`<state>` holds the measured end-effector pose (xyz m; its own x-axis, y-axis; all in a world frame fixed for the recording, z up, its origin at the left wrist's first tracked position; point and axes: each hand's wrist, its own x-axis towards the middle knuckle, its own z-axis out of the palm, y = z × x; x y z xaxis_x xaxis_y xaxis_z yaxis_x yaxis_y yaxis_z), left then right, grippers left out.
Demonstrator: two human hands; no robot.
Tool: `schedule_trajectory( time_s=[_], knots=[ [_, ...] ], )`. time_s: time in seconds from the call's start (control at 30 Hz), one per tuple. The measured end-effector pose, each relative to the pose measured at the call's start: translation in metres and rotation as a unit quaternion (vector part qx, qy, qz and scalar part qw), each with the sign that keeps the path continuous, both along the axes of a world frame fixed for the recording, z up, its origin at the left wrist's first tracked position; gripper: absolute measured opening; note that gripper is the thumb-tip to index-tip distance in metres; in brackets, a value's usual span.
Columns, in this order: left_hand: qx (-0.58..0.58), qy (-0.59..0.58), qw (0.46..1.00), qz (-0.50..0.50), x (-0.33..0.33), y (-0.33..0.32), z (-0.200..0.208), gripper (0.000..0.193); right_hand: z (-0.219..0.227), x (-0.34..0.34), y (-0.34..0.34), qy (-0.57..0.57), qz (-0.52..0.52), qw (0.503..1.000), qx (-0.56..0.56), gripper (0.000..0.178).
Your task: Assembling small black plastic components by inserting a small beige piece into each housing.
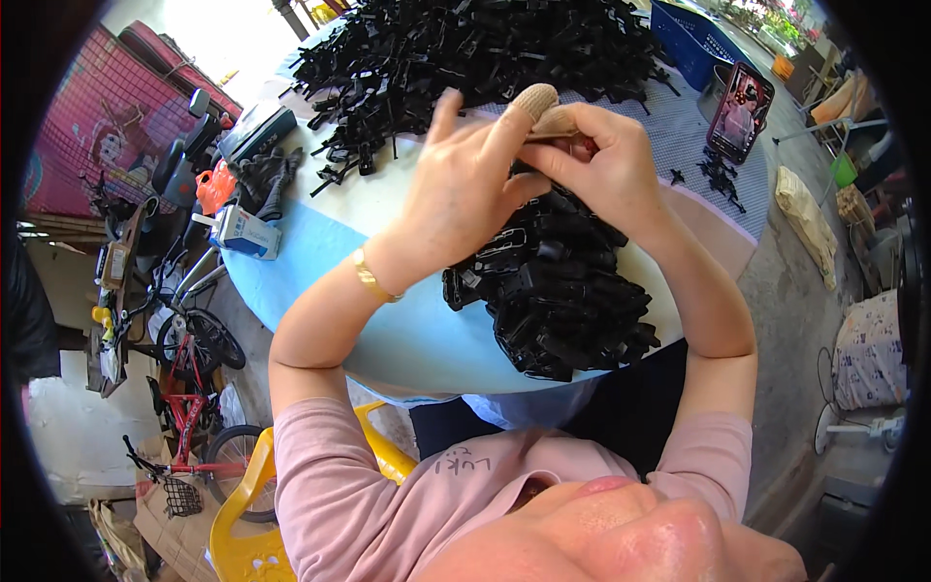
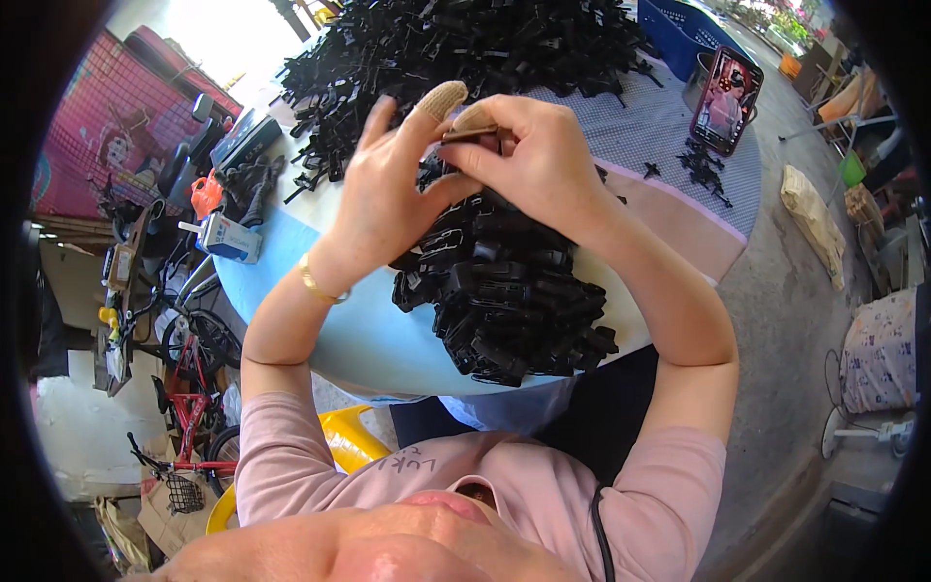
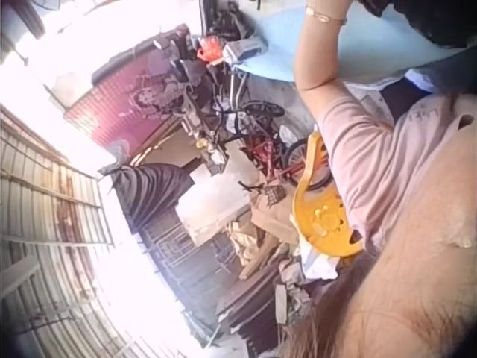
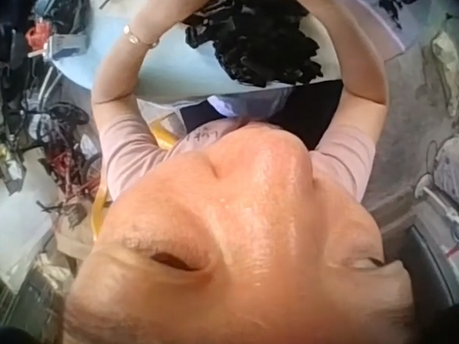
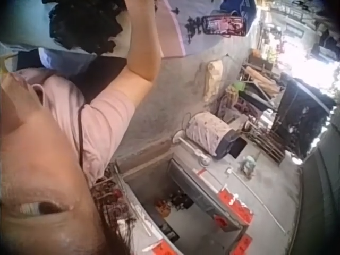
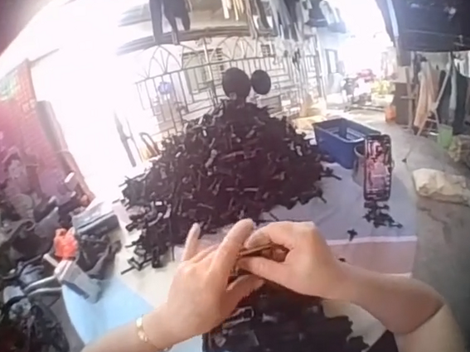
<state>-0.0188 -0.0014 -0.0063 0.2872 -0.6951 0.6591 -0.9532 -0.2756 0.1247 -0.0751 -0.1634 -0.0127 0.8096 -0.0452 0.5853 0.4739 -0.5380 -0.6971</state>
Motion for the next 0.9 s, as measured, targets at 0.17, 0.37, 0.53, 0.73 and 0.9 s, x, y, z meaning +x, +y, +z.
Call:
schedule_trajectory(
  time_s=[0.17, 0.37, 0.53, 0.73, 0.9],
  knots=[
    [0.015, 0.486, 0.827, -0.281, 0.023, 0.025, 0.030, 0.082, 0.008, 0.000, -0.015, 0.034, 0.162, 0.978, 0.129, 0.019],
    [-0.048, 0.556, 0.743, -0.368, 0.048, 0.024, 0.011, 0.049, 0.004, 0.004, -0.011, 0.060, 0.206, 0.969, 0.125, 0.019],
    [-0.002, 0.652, 0.679, -0.336, 0.034, 0.012, 0.002, 0.032, -0.001, 0.009, -0.017, 0.011, 0.216, 0.976, 0.033, 0.018],
    [-0.125, 0.639, 0.729, -0.213, 0.022, 0.009, 0.004, 0.023, 0.002, 0.004, -0.003, 0.005, 0.129, 0.989, 0.074, 0.016],
    [-0.187, 0.484, 0.843, -0.141, 0.021, 0.004, -0.011, 0.024, 0.001, -0.003, 0.002, 0.057, 0.067, 0.993, 0.077, 0.013]
  ],
)
